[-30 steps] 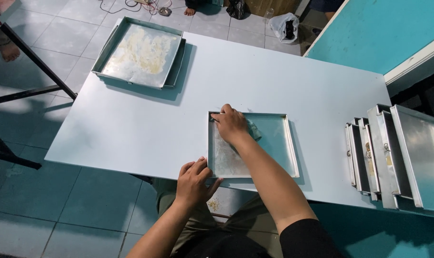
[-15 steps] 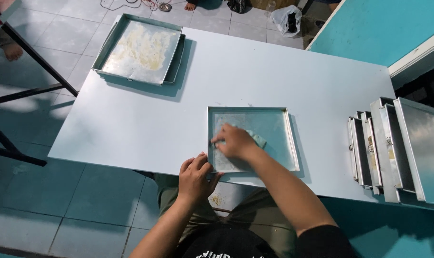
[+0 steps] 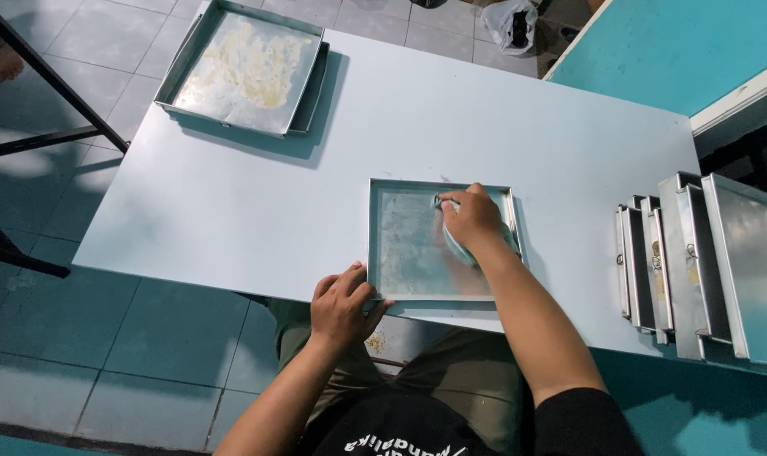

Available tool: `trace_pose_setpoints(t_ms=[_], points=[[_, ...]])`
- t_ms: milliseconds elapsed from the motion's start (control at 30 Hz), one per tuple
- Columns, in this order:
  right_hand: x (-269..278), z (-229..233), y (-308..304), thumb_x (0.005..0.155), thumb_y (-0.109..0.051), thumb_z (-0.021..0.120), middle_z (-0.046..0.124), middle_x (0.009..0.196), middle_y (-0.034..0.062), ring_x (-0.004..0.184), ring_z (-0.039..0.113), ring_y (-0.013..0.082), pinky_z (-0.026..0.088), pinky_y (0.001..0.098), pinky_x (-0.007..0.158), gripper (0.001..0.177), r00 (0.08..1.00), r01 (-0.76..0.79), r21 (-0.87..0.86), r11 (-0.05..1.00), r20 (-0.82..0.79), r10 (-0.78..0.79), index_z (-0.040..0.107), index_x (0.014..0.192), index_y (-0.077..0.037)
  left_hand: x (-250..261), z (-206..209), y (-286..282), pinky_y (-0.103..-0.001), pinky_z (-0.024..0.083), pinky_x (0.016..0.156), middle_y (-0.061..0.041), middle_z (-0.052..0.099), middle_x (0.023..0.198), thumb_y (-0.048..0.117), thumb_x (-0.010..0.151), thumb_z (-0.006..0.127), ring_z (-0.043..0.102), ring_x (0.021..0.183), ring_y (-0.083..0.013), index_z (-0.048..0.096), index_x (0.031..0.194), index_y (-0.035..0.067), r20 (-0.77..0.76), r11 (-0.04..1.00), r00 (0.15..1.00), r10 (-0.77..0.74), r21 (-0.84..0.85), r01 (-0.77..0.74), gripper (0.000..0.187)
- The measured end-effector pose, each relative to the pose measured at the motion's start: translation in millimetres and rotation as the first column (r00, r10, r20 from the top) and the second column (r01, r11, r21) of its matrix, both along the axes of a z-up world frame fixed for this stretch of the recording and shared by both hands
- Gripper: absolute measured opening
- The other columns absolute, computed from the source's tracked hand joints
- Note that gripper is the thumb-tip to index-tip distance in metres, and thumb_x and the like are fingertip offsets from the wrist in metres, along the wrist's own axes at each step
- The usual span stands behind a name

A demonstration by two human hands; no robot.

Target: The person wipes the inside of a rectangular metal tray with a cloth. They scrub the surface repeatedly to remove residue. Other similar trays are stacked nearby on the table.

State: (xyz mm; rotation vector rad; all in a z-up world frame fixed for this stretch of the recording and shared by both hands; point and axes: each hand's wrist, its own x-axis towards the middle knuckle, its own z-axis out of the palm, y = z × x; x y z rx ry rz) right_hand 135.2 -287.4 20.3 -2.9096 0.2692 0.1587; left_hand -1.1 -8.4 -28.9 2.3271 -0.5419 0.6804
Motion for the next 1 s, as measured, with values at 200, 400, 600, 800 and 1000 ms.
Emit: trace_pose_setpoints(t_ms=[200, 400, 600, 800, 1000], points=[[10.2, -40.1, 10.1, 0.092, -0.043, 0.061, 0.064, 0.11, 0.0034, 0.102, 0.072, 0.0304, 0.06, 0.0452, 0.088, 0.033, 0.983, -0.14, -0.062, 0.988, 0.115, 0.146, 0.076, 0.121, -0.035, 1.9, -7.3, 0.9, -0.05, 0.045, 0.096, -0.009, 0.076, 0.105, 0.053, 0.086, 0.072, 0.071, 0.113, -0.0273, 0.069, 0.085, 0.025, 0.005, 0.998, 1.0, 0.005, 0.059, -0.005, 0.029], [-51.8, 9.5, 78.9, 0.083, -0.032, 0.065, 0.064, 0.094, 0.0108, 0.091, 0.07, 0.039, 0.058, 0.0524, 0.083, 0.032, 0.874, -0.471, 0.062, 0.88, 0.169, 0.456, 0.079, 0.111, -0.024, -1.5, -10.5, -1.6, -0.049, 0.044, 0.097, -0.01, 0.075, 0.105, 0.051, 0.088, 0.07, 0.071, 0.111, -0.0286, 0.067, 0.09, 0.025, 0.019, 0.999, 1.0, 0.017, 0.031, -0.017, 0.026], [-86.3, 10.7, 85.1, 0.08, -0.027, 0.071, 0.065, 0.087, 0.0073, 0.083, 0.069, 0.0361, 0.059, 0.0476, 0.078, 0.02, 0.712, -0.701, 0.15, 0.697, 0.198, 0.674, 0.082, 0.097, -0.025, -1.2, -9.1, 0.5, -0.048, 0.044, 0.096, -0.009, 0.073, 0.111, 0.053, 0.087, 0.071, 0.07, 0.114, -0.0282, 0.066, 0.092, 0.025, 0.043, 0.996, 0.999, 0.025, 0.087, -0.028, 0.029], [-59.4, 11.5, 53.1, 0.089, -0.028, 0.07, 0.067, 0.093, 0.0053, 0.093, 0.071, 0.0306, 0.06, 0.0452, 0.085, 0.019, 0.881, -0.469, 0.077, 0.88, 0.101, 0.461, 0.08, 0.104, -0.028, 1.6, -19.2, 1.3, -0.048, 0.044, 0.097, -0.009, 0.073, 0.11, 0.055, 0.088, 0.071, 0.07, 0.114, -0.0289, 0.066, 0.092, 0.025, 0.032, 0.999, 0.999, -0.001, 0.045, 0.0, 0.031], [0.9, -17.1, -9.3, 0.093, -0.048, 0.057, 0.063, 0.109, -0.0058, 0.1, 0.071, 0.0221, 0.059, 0.0395, 0.087, 0.028, 0.99, 0.002, -0.076, 0.997, 0.138, 0.008, 0.076, 0.113, -0.045, 0.8, -18.9, -0.6, -0.047, 0.044, 0.097, -0.008, 0.073, 0.11, 0.058, 0.09, 0.066, 0.071, 0.112, -0.0273, 0.065, 0.089, 0.025, 0.009, 1.0, 1.0, 0.013, 0.02, -0.013, 0.033]])
